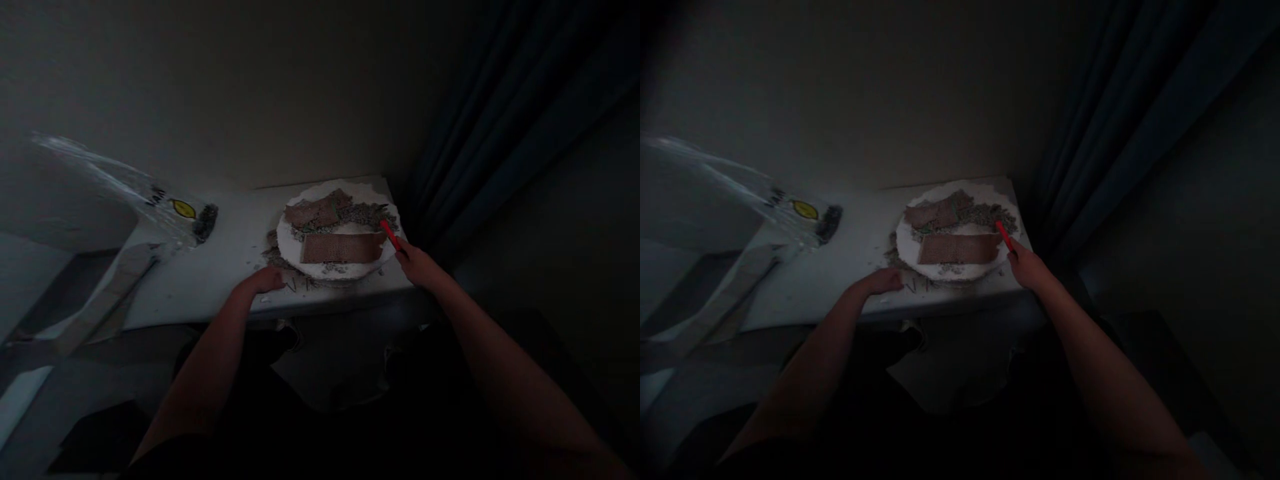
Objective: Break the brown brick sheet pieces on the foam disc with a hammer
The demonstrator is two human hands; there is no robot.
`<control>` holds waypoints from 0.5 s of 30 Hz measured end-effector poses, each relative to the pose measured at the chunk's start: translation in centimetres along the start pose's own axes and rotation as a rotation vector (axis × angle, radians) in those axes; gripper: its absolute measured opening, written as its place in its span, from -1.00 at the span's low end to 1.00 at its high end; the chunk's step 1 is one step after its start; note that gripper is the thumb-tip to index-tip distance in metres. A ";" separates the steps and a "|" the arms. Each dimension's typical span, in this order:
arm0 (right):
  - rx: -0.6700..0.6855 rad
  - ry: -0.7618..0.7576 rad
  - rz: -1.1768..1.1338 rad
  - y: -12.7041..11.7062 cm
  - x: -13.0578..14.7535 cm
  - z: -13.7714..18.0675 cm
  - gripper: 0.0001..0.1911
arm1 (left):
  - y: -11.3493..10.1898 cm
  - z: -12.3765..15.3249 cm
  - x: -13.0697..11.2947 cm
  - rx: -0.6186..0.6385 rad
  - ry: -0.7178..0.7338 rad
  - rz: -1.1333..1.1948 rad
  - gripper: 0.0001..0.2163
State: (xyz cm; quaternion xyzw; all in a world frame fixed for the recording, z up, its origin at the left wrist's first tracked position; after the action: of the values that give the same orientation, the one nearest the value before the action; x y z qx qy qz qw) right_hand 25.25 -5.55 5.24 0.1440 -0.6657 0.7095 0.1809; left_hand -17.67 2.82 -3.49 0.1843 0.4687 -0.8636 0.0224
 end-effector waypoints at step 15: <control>0.032 -0.025 0.018 0.3 0.3 0.1 -0.40 | 2.1 0.9 -0.8 -0.126 0.316 -0.182 -0.88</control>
State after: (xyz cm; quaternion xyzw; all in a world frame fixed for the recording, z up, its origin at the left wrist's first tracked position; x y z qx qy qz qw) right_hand 24.87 -5.64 5.07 0.1498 -0.6578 0.7197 0.1639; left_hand -16.75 0.78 -4.42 0.2730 0.5341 -0.7914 -0.1180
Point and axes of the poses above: each hand's wrist, its own z-axis away from the middle knuckle, its own y-axis out of the palm, x = y × z, the point moved 4 cm from there along -z, towards the middle knuckle, and after that the axes turned 14 degrees about z, right-handed, at the moved point
